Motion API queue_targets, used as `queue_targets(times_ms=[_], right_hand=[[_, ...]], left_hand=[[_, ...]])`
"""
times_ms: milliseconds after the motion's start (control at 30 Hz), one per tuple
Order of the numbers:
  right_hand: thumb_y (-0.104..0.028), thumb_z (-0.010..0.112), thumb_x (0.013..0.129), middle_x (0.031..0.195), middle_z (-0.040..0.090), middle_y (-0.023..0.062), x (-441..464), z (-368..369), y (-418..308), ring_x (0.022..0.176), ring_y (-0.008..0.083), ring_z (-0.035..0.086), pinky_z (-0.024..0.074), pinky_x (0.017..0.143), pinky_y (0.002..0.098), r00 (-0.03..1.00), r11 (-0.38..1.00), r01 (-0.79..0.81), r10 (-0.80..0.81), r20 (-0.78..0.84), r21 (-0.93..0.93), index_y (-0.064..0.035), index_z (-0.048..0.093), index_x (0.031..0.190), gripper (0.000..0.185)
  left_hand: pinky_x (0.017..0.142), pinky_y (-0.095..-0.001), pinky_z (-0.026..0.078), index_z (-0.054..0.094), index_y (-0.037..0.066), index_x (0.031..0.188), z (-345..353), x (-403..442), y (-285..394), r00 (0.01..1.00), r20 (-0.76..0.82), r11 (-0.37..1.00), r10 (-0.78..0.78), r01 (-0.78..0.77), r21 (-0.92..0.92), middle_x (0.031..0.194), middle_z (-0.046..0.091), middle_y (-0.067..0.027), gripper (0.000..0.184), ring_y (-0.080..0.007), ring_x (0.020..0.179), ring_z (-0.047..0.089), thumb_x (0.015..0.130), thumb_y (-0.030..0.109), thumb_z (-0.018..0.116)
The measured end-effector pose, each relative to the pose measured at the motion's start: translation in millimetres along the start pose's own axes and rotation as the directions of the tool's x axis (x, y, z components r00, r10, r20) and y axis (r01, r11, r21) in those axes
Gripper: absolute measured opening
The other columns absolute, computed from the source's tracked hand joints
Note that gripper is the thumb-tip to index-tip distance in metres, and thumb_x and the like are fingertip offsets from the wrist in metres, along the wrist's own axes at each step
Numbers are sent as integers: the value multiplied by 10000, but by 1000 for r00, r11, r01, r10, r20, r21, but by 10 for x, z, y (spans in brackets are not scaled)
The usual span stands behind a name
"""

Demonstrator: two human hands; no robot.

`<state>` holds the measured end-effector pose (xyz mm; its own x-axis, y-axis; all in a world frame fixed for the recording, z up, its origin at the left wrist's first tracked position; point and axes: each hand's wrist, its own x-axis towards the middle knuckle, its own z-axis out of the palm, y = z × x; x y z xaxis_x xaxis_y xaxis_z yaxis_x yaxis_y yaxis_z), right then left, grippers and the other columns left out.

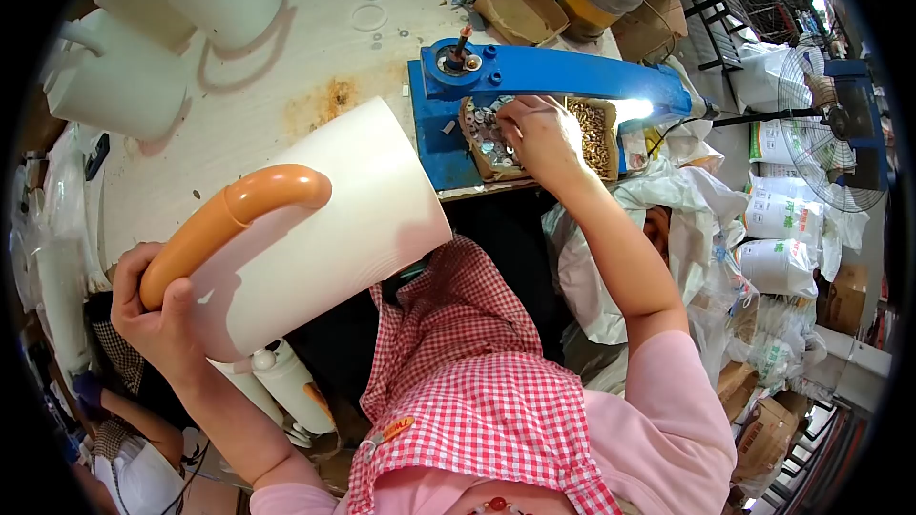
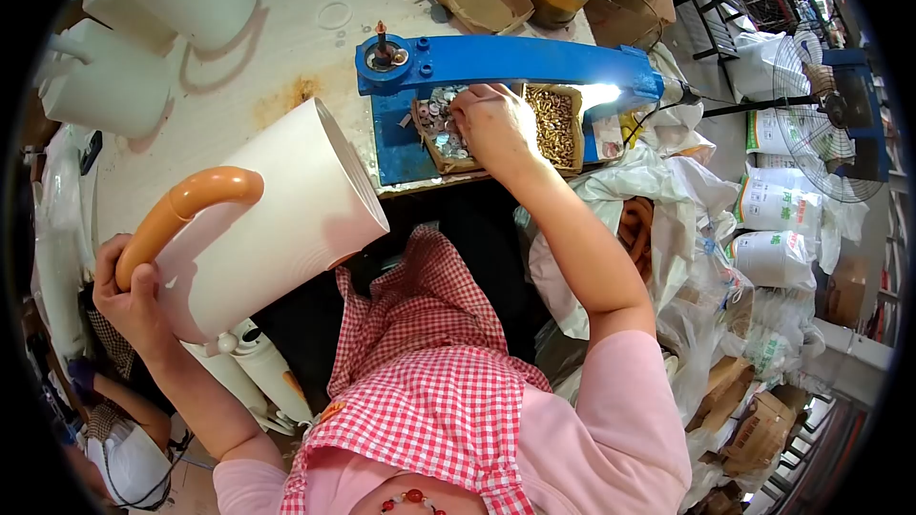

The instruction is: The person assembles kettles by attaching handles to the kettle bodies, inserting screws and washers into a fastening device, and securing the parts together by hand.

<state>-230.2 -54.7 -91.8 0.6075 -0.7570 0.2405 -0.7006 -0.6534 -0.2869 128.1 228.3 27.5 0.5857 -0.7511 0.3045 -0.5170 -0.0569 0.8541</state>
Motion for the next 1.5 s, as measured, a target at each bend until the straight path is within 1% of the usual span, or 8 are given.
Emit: queue_targets(times_ms=[300, 433, 700, 767, 933, 1100, 1200, 1500], right_hand=[[-117, 705, 751, 842, 693, 97, -35, -109, 21, 786, 292, 672, 538, 695, 406, 992, 970, -130, 127, 25, 203, -74, 693, 830, 90], [-37, 690, 751, 739, 649, 19, -88, -215, -4, 608, 112, 529, 449, 593, 262, 958, 876, -286, 276, 82, 389, -39, 710, 870, 120], [-6, 705, 806, 874, 692, 23, -165, -482, -222, 670, 67, 532, 444, 615, 217, 976, 813, -201, 216, 36, 546, -6, 714, 900, 95], [34, 714, 816, 898, 709, 37, -111, -679, -401, 717, 73, 586, 468, 638, 211, 983, 797, 26, 89, -161, 604, -4, 715, 898, 90], [53, 728, 784, 955, 753, 62, 438, -893, -676, 774, 124, 669, 487, 589, 238, 847, 797, 338, -27, -531, 500, -33, 711, 888, 136], [61, 726, 763, 957, 754, 60, 683, -885, -760, 736, 167, 675, 499, 569, 266, 835, 796, 414, -139, -533, 441, -37, 680, 839, 132], [55, 726, 712, 944, 742, 60, 761, -854, -680, 691, 220, 661, 510, 566, 300, 684, 819, 569, -417, -599, 79, -47, 642, 795, 156], [16, 731, 721, 931, 735, 37, 791, -832, -685, 680, 213, 657, 514, 566, 306, 617, 801, 597, -424, -663, 43, -59, 638, 787, 137]], left_hand=[[734, -217, 422, 634, -23, 988, 9, 7, -14, 1000, -6, 1000, 3, -3, -11, 906, 603, -14, 572, -97, 805, 539, 767, 453, 862], [751, -219, 429, 635, -21, 991, -47, -6, -60, 1000, -15, 1000, -14, 14, -26, 914, 604, -14, 565, -100, 813, 543, 768, 445, 864], [744, -220, 437, 638, -20, 989, -18, 25, -26, 1000, -15, 999, -10, 9, -51, 906, 602, -10, 537, -98, 811, 544, 763, 406, 873], [734, -222, 440, 637, -22, 986, -29, 17, -26, 1000, 7, 999, -10, 10, -45, 901, 599, -10, 511, -97, 809, 543, 762, 370, 876], [734, -223, 442, 633, -23, 976, -2, 23, 2, 1000, 1, 999, 7, -7, -46, 903, 599, -15, 500, -98, 809, 544, 753, 349, 883], [736, -224, 443, 629, -21, 974, 23, 17, 30, 1000, -12, 998, 19, -20, -53, 901, 600, -16, 502, -100, 813, 545, 748, 343, 888], [736, -224, 444, 628, -21, 976, 24, 21, 8, 999, -25, 997, 49, -50, -54, 898, 600, -17, 496, -102, 812, 545, 746, 333, 889], [725, -216, 438, 631, -14, 969, 79, -6, 107, 1000, -29, 995, 5, -8, -100, 871, 593, -1, 511, -90, 789, 540, 728, 340, 910]])
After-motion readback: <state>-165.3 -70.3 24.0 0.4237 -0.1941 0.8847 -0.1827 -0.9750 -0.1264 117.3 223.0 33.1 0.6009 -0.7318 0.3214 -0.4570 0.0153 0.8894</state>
